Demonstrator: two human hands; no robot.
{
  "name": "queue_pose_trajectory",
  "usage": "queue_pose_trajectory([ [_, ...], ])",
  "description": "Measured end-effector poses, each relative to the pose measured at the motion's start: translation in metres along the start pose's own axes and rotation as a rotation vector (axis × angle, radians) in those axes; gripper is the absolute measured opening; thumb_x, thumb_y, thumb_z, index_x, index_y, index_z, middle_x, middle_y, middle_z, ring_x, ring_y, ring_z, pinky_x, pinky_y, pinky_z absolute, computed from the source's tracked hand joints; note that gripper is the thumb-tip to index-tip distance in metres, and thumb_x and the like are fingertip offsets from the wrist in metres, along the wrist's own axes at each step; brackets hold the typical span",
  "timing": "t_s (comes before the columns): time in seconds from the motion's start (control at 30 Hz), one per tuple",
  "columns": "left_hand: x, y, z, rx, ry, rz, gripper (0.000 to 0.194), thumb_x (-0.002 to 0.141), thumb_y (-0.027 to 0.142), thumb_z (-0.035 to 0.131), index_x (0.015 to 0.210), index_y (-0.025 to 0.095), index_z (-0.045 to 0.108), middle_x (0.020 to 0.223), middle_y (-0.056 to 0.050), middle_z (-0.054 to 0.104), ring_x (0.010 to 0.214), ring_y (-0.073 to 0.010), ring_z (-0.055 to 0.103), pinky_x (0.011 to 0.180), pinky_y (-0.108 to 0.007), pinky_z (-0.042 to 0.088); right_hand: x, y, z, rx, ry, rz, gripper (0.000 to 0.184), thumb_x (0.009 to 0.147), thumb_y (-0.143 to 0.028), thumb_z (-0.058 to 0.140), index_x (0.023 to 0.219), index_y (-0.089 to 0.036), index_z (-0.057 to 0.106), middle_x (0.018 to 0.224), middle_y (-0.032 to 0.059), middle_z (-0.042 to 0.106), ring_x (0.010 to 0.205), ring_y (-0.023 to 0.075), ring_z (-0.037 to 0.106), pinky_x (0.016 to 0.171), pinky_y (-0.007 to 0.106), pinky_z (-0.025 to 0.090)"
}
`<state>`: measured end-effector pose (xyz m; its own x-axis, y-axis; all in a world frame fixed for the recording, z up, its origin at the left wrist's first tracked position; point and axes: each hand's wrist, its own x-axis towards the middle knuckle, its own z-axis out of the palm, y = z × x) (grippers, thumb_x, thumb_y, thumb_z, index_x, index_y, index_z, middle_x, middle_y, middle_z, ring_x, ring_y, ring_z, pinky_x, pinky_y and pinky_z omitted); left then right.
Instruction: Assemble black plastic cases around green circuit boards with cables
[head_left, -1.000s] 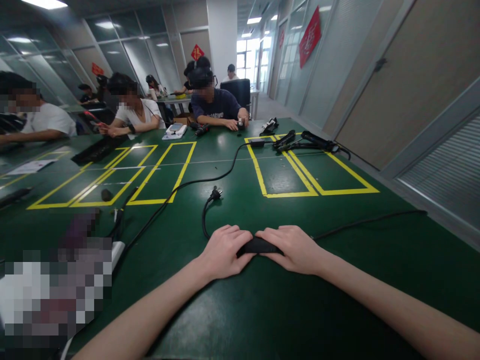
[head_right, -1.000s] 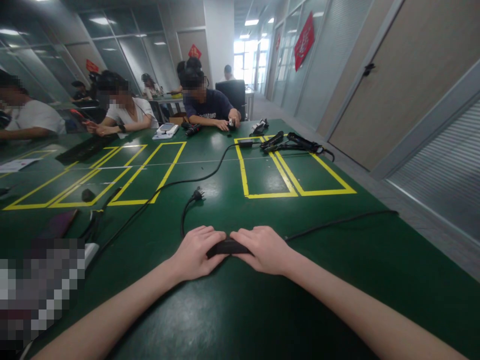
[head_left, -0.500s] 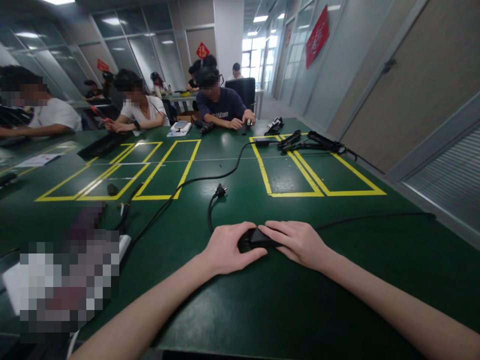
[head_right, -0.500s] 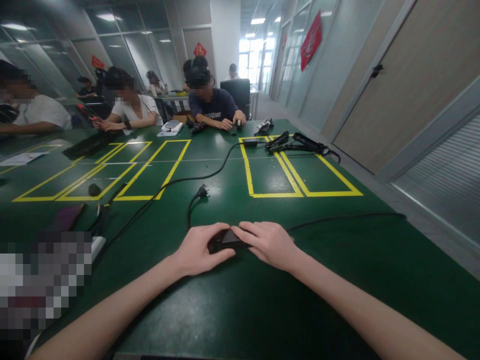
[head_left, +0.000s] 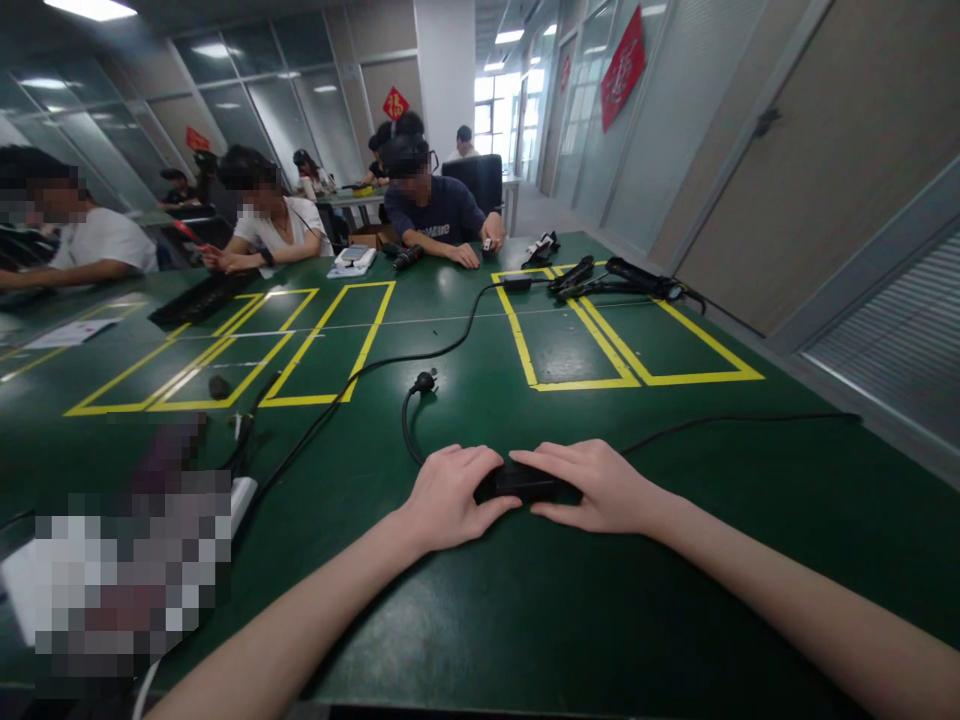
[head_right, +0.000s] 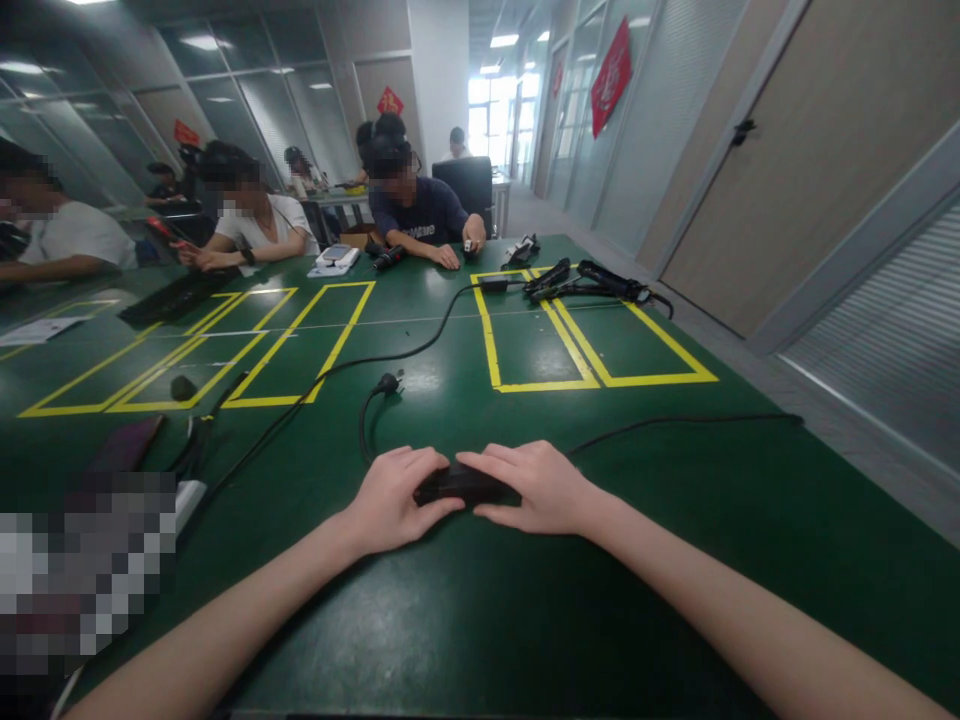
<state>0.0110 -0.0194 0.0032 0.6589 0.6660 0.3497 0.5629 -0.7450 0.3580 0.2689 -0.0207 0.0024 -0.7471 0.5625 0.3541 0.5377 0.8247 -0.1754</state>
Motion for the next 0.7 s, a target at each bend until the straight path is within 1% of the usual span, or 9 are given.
queue_pose_trajectory([
  [0.1, 0.0001, -0.003, -0.0007, 0.066, 0.005, 0.083, 0.033, 0.101, 0.052, 0.059, 0.097, 0.02, 0.062, 0.082, -0.003, 0.07, 0.073, -0.0198, 0.066, 0.07, -0.032, 0.046, 0.0011, -0.0014, -0.0002, 0.136, -0.017, 0.074, 0.036, 0.103, -0.043, 0.057, 0.128, -0.018, 0.066, 0.094, 0.0065, 0.077, 0.076, 0.018, 0.073, 0.066, 0.027, 0.051],
  [0.2, 0.0021, -0.0033, -0.0021, 0.072, 0.0, 0.072, 0.036, 0.101, 0.055, 0.059, 0.101, 0.02, 0.063, 0.089, -0.005, 0.072, 0.077, -0.021, 0.068, 0.073, -0.033, 0.046, 0.0005, 0.0, 0.0004, 0.153, -0.002, 0.073, 0.035, 0.106, -0.044, 0.052, 0.121, -0.017, 0.068, 0.091, 0.0064, 0.076, 0.072, 0.0173, 0.072, 0.064, 0.027, 0.05],
  [0.27, 0.0031, -0.0028, -0.0026, 0.072, -0.024, 0.042, 0.036, 0.1, 0.055, 0.059, 0.103, 0.019, 0.063, 0.092, -0.006, 0.074, 0.079, -0.0216, 0.068, 0.076, -0.035, 0.046, -0.0003, 0.0018, 0.0005, 0.102, 0.018, 0.061, 0.039, 0.107, -0.045, 0.049, 0.123, -0.015, 0.068, 0.09, 0.0074, 0.076, 0.07, 0.0178, 0.072, 0.063, 0.027, 0.049],
  [0.4, 0.0032, -0.0015, -0.0025, 0.079, -0.064, 0.008, 0.029, 0.105, 0.047, 0.056, 0.099, 0.019, 0.062, 0.089, -0.005, 0.073, 0.079, -0.0214, 0.068, 0.076, -0.034, 0.043, -0.0006, 0.0037, -0.0008, 0.007, 0.023, 0.045, 0.04, 0.108, -0.044, 0.047, 0.126, -0.014, 0.066, 0.091, 0.008, 0.076, 0.069, 0.0178, 0.072, 0.062, 0.028, 0.049],
  [0.5, 0.0026, -0.0009, -0.0017, 0.073, -0.063, 0.004, 0.03, 0.106, 0.047, 0.055, 0.098, 0.019, 0.062, 0.088, -0.005, 0.073, 0.078, -0.0214, 0.067, 0.075, -0.034, 0.042, 0.0003, 0.0031, -0.0023, -0.081, 0.01, -0.036, 0.04, 0.109, -0.04, 0.045, 0.138, -0.016, 0.062, 0.106, 0.0106, 0.077, 0.08, 0.0188, 0.074, 0.068, 0.029, 0.053],
  [0.57, 0.0026, -0.0007, -0.0009, 0.061, -0.066, -0.007, 0.032, 0.106, 0.047, 0.054, 0.097, 0.018, 0.063, 0.087, -0.005, 0.073, 0.077, -0.0211, 0.065, 0.075, -0.035, 0.043, 0.001, 0.0027, -0.003, -0.15, -0.004, -0.112, 0.042, 0.109, -0.039, 0.046, 0.145, -0.021, 0.058, 0.115, 0.012, 0.075, 0.086, 0.0197, 0.074, 0.071, 0.03, 0.054],
  [0.6, 0.0027, -0.0006, -0.0006, 0.052, -0.067, -0.013, 0.032, 0.106, 0.047, 0.054, 0.097, 0.018, 0.063, 0.087, -0.005, 0.073, 0.077, -0.0212, 0.065, 0.076, -0.035, 0.043, 0.0013, 0.0028, -0.0033, -0.174, -0.011, -0.135, 0.042, 0.109, -0.038, 0.047, 0.146, -0.023, 0.058, 0.117, 0.0118, 0.074, 0.086, 0.0195, 0.074, 0.072, 0.03, 0.055],
  [0.67, 0.003, -0.0005, -0.0007, 0.035, -0.049, -0.023, 0.03, 0.105, 0.046, 0.054, 0.101, 0.018, 0.065, 0.09, -0.006, 0.073, 0.082, -0.0224, 0.065, 0.079, -0.037, 0.044, 0.0012, 0.0041, -0.0042, -0.179, -0.024, -0.136, 0.042, 0.108, -0.037, 0.048, 0.146, -0.024, 0.058, 0.114, 0.0107, 0.073, 0.081, 0.018, 0.072, 0.068, 0.028, 0.054],
  [0.7, 0.0033, -0.0007, -0.0012, 0.03, -0.018, -0.029, 0.029, 0.104, 0.044, 0.055, 0.108, 0.017, 0.065, 0.093, -0.007, 0.074, 0.086, -0.0234, 0.065, 0.082, -0.039, 0.044, 0.0007, 0.0056, -0.0051, -0.165, -0.027, -0.117, 0.042, 0.108, -0.037, 0.048, 0.146, -0.023, 0.059, 0.111, 0.0101, 0.073, 0.079, 0.0175, 0.072, 0.066, 0.028, 0.053],
])
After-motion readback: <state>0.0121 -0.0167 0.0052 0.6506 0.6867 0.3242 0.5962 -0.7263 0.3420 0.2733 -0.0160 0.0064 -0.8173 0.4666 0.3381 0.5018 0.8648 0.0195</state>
